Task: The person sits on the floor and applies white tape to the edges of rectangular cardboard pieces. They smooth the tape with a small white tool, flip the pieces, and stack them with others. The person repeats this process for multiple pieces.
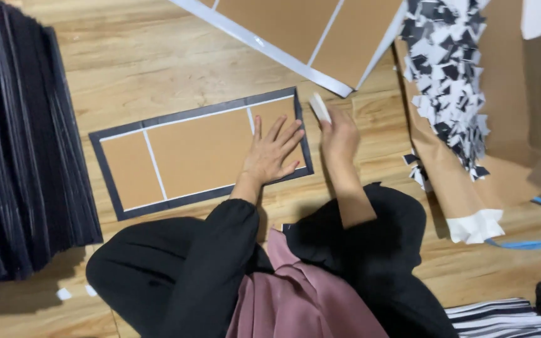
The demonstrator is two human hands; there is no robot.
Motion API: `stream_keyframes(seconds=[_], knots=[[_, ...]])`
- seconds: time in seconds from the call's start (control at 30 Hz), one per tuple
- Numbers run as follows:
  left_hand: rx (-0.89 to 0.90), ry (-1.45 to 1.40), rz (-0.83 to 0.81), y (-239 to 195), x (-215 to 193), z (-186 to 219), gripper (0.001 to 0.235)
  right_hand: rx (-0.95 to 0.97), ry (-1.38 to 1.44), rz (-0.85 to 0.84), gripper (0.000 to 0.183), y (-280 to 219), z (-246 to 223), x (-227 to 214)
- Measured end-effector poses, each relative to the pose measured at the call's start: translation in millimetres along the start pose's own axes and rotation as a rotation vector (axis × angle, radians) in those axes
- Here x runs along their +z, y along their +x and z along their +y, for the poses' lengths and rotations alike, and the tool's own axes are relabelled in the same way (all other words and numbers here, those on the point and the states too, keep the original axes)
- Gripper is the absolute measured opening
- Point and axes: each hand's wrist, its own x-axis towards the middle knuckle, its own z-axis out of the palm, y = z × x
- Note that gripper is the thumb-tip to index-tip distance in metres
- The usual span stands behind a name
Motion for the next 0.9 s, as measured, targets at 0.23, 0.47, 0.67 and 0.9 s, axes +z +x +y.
stream_keyframes(seconds=[0.23,0.47,0.67,0.9], knots=[[0.010,-0.043,0.064,-3,14,0,0.060,-0.312,-0.181,-0.159,0.016,30,-18,39],[0.002,-0.029,0.103,-5,7,-2,0.063,-0.229,-0.164,-0.296,0.009,-57,0,-14],[-0.031,-0.130,0.071,-4,-6,1,0.079,-0.342,-0.280,-0.346,0.007,-108,16,-19],[-0.050,-0.120,0.013,-2,-15,0,0.107,-0.128,0.024,-0.470,0.021,-45,-14,-50]])
